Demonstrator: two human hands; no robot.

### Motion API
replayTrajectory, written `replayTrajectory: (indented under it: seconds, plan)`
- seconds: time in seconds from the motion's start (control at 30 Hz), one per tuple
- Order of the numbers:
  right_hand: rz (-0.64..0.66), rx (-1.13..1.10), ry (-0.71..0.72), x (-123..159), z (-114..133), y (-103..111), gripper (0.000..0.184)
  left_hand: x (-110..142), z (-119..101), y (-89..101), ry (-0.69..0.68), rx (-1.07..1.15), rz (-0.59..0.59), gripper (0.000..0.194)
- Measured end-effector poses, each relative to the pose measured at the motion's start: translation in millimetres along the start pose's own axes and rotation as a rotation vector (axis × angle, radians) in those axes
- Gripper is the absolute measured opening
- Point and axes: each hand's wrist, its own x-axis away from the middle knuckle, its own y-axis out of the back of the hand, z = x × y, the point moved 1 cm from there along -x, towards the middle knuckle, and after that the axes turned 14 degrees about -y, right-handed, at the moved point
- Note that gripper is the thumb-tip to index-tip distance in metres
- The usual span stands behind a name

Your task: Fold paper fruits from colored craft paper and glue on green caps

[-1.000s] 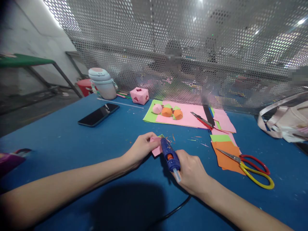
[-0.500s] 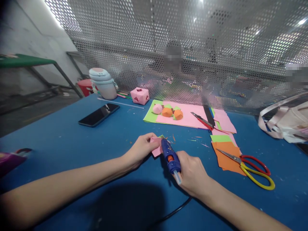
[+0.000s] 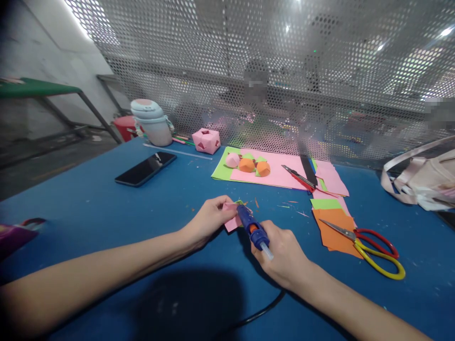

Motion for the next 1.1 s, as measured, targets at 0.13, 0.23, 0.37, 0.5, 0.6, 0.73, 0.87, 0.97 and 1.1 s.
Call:
replayTrajectory:
  seconds: [0.13, 0.23, 0.37, 0.5, 0.6, 0.73, 0.87, 0.97, 1.1]
  plan:
    - [0.008, -0.002, -0.018, 2.6, 0.2, 2.1, 0.006, -0.1, -3.6, -0.3, 0.007, -0.027, -0.007, 0.012]
    - [0.023, 0.016, -0.012, 3.4, 1.6, 2.5, 0.005, 0.2, -5.7, -0.8, 0.008, -0.046, 0.003, 0.01]
    - [0.012, 0.046, 0.009, 1.8, 3.5, 2.4, 0.004, 0.7, -4.6, -0.9, 0.011, -0.028, 0.004, 0.011]
    - [-0.003, 0.055, -0.01, 2.2, 3.6, 4.6, 0.003, 0.8, -3.4, 0.0, 0.042, 0.037, -0.011, 0.014]
    - [-0.012, 0.069, 0.012, 3.4, 3.5, 6.0, 0.004, 0.7, -3.6, 0.7, 0.051, 0.057, -0.019, 0.012]
    - [-0.039, 0.095, 0.055, 3.1, 2.7, 5.3, 0.005, 0.8, -2.4, 1.2, 0.042, 0.07, -0.02, 0.011]
    - [-0.035, 0.112, 0.055, 2.5, 1.4, 4.4, 0.005, 0.4, -1.9, 1.5, 0.039, 0.058, -0.028, 0.01]
    - [-0.026, 0.108, 0.054, 2.6, 1.3, 4.5, 0.006, 0.0, -2.9, 1.4, 0.035, 0.044, -0.027, 0.01]
    - [-0.028, 0.107, 0.046, 2.7, 2.0, 4.6, 0.007, 0.2, -3.7, 1.3, 0.039, 0.037, -0.028, 0.01]
